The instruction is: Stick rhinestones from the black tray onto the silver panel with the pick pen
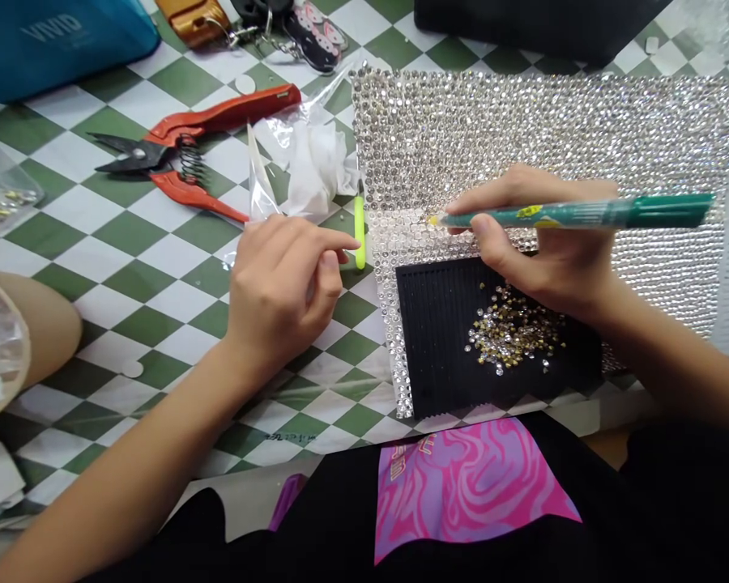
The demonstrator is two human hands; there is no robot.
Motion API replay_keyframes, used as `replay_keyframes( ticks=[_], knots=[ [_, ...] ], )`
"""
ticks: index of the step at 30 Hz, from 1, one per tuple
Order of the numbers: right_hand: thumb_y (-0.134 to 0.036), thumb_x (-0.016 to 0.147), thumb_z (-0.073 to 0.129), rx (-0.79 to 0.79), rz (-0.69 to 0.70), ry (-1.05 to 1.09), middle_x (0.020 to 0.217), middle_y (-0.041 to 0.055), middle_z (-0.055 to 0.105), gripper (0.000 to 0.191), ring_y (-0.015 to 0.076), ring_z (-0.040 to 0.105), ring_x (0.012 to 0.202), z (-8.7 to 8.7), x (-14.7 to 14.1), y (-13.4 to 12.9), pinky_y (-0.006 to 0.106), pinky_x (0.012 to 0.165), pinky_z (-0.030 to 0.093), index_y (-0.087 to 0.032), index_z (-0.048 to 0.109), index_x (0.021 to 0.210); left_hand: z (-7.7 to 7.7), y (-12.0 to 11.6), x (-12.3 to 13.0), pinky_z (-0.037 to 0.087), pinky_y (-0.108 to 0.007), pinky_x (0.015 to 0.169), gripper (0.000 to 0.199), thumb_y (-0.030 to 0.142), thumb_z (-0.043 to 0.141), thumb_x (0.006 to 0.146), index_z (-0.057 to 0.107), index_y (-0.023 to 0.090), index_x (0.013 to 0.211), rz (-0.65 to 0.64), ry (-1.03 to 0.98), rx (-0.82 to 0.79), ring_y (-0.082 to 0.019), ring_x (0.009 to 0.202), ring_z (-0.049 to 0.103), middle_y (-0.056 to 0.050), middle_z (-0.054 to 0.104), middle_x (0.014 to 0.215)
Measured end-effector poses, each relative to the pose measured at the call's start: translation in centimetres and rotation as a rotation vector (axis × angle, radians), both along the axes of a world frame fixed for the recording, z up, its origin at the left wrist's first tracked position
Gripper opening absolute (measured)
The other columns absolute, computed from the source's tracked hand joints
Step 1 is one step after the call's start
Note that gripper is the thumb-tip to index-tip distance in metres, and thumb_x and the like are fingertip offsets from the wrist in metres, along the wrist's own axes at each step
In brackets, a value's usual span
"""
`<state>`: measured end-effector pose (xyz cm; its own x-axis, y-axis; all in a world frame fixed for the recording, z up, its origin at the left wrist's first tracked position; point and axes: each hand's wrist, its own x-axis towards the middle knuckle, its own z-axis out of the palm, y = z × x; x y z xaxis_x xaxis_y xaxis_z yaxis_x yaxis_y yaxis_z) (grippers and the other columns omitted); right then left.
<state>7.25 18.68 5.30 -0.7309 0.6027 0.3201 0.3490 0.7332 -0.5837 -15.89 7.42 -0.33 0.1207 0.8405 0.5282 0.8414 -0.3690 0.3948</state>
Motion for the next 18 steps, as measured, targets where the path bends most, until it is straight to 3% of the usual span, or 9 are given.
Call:
replay_keyframes(
  ticks=[4, 7, 11, 18],
  knots=[
    [-0.013, 0.086, 0.061, -0.026, -0.053, 0.053, 0.087, 0.0008, 0.074, 0.013, 0.0151, 0.068, 0.077, 1.0, 1.8, -1.3, 0.032, 0.074, 0.055, -0.022, 0.069, 0.091, 0.1, 0.1, 0.1, 0.039, -0.034, 0.074, 0.024, 0.010, 0.042, 0.095, 0.065, 0.019, 0.094, -0.002, -0.001, 0.004, -0.019, 0.072, 0.051, -0.003, 0.065, 0.073],
    [-0.008, 0.083, 0.058, -0.022, -0.108, 0.016, 0.080, -0.0004, 0.071, 0.025, 0.0157, 0.062, 0.066, 1.6, 3.7, -3.0, 0.034, 0.061, 0.050, -0.027, 0.069, 0.095, 0.1, 0.1, 0.1, 0.039, -0.034, 0.074, 0.024, 0.010, 0.042, 0.095, 0.065, 0.017, 0.094, -0.004, 0.009, 0.002, -0.018, 0.072, 0.051, -0.003, 0.065, 0.074],
    [-0.006, 0.076, 0.058, -0.045, -0.090, 0.017, 0.068, -0.0012, 0.061, 0.029, 0.0133, 0.054, 0.057, 1.8, 5.4, -4.9, 0.029, 0.047, 0.041, -0.024, 0.070, 0.095, 0.0, 0.0, 0.0, 0.039, -0.033, 0.074, 0.025, 0.012, 0.040, 0.095, 0.065, 0.018, 0.095, 0.007, 0.012, 0.007, -0.018, 0.072, 0.051, -0.002, 0.064, 0.074],
    [-0.001, 0.072, 0.057, -0.005, -0.029, -0.028, 0.064, -0.0006, 0.058, 0.036, 0.0143, 0.054, 0.059, 1.5, 5.5, -5.6, 0.029, 0.048, 0.045, -0.022, 0.068, 0.099, -0.3, 0.1, 0.1, 0.039, -0.032, 0.073, 0.026, 0.012, 0.040, 0.095, 0.065, 0.016, 0.093, 0.005, 0.032, 0.035, -0.017, 0.071, 0.051, -0.003, 0.063, 0.073]
  ],
)
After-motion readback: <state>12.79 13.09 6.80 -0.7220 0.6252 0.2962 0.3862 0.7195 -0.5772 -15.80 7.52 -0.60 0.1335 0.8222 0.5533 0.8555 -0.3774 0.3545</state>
